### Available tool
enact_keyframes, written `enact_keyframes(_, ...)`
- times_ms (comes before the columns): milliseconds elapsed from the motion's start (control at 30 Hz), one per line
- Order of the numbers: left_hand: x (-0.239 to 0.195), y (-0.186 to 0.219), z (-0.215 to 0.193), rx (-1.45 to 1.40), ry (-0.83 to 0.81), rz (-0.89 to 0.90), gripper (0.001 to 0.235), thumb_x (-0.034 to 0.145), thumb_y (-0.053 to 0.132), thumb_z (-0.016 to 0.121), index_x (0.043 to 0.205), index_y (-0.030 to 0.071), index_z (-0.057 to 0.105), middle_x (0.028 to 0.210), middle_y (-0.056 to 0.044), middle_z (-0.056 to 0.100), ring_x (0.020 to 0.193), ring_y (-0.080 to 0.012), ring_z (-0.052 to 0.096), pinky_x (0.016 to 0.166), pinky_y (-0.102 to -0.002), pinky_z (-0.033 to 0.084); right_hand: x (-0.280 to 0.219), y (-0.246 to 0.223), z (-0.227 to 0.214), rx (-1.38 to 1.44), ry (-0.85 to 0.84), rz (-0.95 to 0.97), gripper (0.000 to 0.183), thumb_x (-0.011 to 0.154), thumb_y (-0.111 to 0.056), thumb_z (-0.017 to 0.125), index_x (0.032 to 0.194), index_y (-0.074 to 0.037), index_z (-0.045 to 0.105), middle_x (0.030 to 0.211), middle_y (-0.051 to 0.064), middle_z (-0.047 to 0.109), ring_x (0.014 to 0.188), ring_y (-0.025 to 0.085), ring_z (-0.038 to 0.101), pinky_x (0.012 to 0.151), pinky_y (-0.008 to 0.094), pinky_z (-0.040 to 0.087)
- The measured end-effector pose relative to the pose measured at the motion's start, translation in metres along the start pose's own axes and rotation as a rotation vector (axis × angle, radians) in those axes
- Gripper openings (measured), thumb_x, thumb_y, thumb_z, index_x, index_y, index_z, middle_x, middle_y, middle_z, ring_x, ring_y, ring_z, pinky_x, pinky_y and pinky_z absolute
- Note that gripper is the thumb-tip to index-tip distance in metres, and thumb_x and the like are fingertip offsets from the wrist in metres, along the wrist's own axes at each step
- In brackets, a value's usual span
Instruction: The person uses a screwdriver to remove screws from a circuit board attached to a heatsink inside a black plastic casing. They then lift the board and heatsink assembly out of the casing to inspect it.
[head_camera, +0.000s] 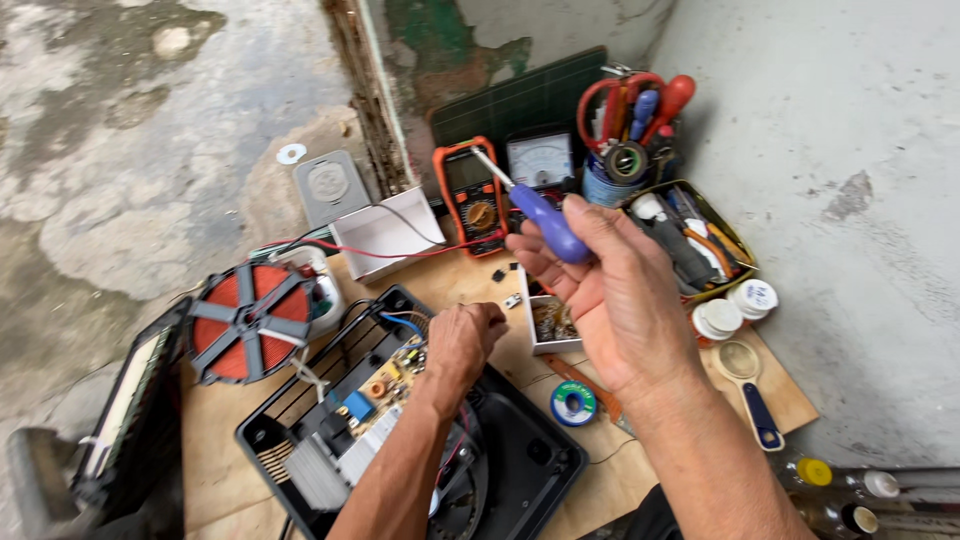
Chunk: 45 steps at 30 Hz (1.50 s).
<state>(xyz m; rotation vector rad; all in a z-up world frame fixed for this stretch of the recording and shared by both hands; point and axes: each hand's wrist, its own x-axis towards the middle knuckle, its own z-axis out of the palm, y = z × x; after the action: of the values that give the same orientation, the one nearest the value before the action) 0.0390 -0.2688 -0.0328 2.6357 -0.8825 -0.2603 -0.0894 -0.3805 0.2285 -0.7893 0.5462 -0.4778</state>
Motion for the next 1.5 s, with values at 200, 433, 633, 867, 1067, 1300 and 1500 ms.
enact_keyframes(200, 0.022, 0.006, 0.008, 0.066, -0.094, 0.066, 0.02, 0.103, 0.027, 0.08, 0.113, 0.012, 0.072, 0.084, -0.019, 0.077, 0.08, -0.0443, 0.075, 0.074, -0.057, 0.059, 0.003, -0.016, -0.007, -0.029, 0.038, 0.026, 0.025, 0.101, -0.015, 0.068, 0.115, 0.004, 0.061, 0.108, 0.032, 0.076, 0.098, 0.044, 0.079, 0.093, 0.047, 0.068)
enact_keyframes(433, 0.036, -0.004, 0.031, 0.091, -0.089, 0.061, 0.024, 0.097, 0.048, 0.083, 0.098, 0.024, 0.081, 0.086, -0.014, 0.079, 0.084, -0.0431, 0.074, 0.072, -0.056, 0.057, 0.006, -0.022, -0.009, -0.018, 0.08, 0.034, 0.024, 0.101, -0.014, 0.067, 0.115, 0.004, 0.061, 0.109, 0.031, 0.076, 0.098, 0.044, 0.079, 0.092, 0.046, 0.067)
enact_keyframes(633, 0.029, 0.001, 0.021, 0.066, -0.097, 0.111, 0.024, 0.097, 0.046, 0.076, 0.098, 0.023, 0.083, 0.094, -0.012, 0.08, 0.089, -0.0454, 0.074, 0.076, -0.058, 0.056, 0.006, -0.019, -0.009, -0.003, 0.039, 0.041, 0.029, 0.099, -0.015, 0.068, 0.119, 0.005, 0.062, 0.11, 0.03, 0.077, 0.094, 0.043, 0.079, 0.088, 0.045, 0.066)
enact_keyframes(867, -0.018, 0.007, -0.007, -0.007, 0.107, 0.202, 0.022, 0.114, 0.042, 0.061, 0.108, 0.021, 0.065, 0.078, 0.0, 0.063, 0.061, -0.0245, 0.059, 0.051, -0.045, 0.051, 0.006, -0.022, -0.013, 0.015, 0.003, 0.031, 0.026, 0.1, -0.016, 0.069, 0.116, 0.003, 0.062, 0.106, 0.027, 0.078, 0.09, 0.042, 0.081, 0.086, 0.045, 0.067)
enact_keyframes(1067, -0.051, -0.01, 0.003, 0.146, 0.404, 0.497, 0.051, 0.112, 0.035, 0.066, 0.066, 0.014, 0.058, 0.061, -0.007, 0.063, 0.066, -0.0319, 0.066, 0.109, -0.048, 0.056, 0.005, -0.024, -0.015, 0.024, 0.002, 0.012, 0.029, 0.098, -0.018, 0.07, 0.116, 0.003, 0.061, 0.106, 0.026, 0.076, 0.091, 0.04, 0.08, 0.09, 0.046, 0.068)
enact_keyframes(1300, -0.06, -0.038, 0.01, 0.122, 0.446, 0.444, 0.051, 0.109, 0.035, 0.071, 0.066, 0.015, 0.055, 0.059, -0.006, 0.059, 0.065, -0.0288, 0.066, 0.113, -0.048, 0.055, -0.005, -0.028, -0.013, 0.007, -0.006, -0.015, 0.026, 0.099, -0.017, 0.07, 0.115, 0.003, 0.063, 0.105, 0.025, 0.076, 0.091, 0.04, 0.081, 0.087, 0.043, 0.068)
enact_keyframes(1500, -0.099, -0.006, -0.042, -0.114, 0.412, 0.344, 0.026, 0.112, 0.028, 0.061, 0.112, 0.008, 0.079, 0.112, -0.009, 0.083, 0.127, -0.0326, 0.074, 0.134, -0.055, 0.035, -0.012, -0.026, -0.01, -0.005, -0.034, -0.019, 0.022, 0.098, -0.014, 0.072, 0.113, -0.002, 0.061, 0.11, 0.026, 0.077, 0.088, 0.041, 0.081, 0.081, 0.042, 0.067)
